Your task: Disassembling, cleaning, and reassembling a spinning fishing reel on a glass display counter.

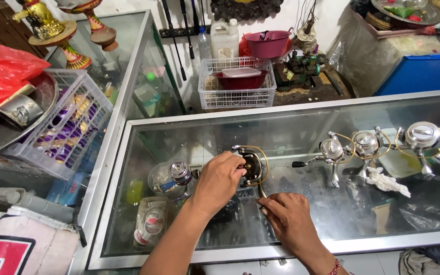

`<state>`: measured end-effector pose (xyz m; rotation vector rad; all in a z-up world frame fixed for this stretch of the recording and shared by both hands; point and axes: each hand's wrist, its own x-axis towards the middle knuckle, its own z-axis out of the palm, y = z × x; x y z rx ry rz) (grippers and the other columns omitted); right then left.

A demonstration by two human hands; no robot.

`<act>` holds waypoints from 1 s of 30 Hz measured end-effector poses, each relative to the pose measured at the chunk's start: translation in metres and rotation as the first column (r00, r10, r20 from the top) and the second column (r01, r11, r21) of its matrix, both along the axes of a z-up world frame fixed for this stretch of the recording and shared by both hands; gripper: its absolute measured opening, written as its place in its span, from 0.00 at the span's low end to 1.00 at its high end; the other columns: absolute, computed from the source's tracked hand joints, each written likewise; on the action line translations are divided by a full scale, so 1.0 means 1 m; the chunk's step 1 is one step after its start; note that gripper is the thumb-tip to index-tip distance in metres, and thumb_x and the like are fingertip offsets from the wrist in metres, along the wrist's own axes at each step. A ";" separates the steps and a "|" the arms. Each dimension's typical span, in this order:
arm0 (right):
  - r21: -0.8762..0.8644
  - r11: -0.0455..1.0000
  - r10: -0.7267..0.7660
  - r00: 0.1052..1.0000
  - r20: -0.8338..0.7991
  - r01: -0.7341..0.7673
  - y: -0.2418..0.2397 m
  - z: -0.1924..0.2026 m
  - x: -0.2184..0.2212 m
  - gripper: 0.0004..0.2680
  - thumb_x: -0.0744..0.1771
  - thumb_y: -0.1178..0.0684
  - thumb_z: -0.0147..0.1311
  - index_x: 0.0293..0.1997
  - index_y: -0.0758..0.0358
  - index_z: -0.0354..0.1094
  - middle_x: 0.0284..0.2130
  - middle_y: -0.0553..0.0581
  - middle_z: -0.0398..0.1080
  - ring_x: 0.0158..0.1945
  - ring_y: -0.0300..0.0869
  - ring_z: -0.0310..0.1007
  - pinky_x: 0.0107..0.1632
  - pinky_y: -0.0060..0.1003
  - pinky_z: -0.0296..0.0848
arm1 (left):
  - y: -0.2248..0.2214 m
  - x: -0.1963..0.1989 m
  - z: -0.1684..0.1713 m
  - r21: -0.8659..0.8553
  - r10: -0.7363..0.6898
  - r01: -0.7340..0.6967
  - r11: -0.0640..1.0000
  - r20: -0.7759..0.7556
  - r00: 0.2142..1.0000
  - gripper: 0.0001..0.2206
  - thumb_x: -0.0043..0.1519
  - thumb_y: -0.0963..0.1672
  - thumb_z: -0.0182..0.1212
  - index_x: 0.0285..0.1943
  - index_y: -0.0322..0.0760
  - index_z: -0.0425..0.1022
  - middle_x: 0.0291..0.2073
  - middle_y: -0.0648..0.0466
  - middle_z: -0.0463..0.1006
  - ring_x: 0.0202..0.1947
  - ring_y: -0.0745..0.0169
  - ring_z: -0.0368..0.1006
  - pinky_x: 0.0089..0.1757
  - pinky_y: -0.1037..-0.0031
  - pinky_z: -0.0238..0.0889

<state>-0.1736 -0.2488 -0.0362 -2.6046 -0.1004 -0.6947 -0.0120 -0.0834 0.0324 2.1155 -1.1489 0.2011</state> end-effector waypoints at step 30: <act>-0.036 0.994 -0.101 0.995 -0.010 0.101 -0.004 -0.012 0.000 0.10 0.65 0.48 0.58 0.51 0.36 0.75 0.39 0.37 0.75 0.42 0.37 0.72 0.60 0.48 0.50 | 0.039 0.048 0.019 0.227 0.290 -0.237 0.945 -0.242 0.926 0.14 0.70 0.46 0.52 0.32 0.43 0.79 0.35 0.58 0.70 0.43 0.59 0.68 0.41 0.68 0.67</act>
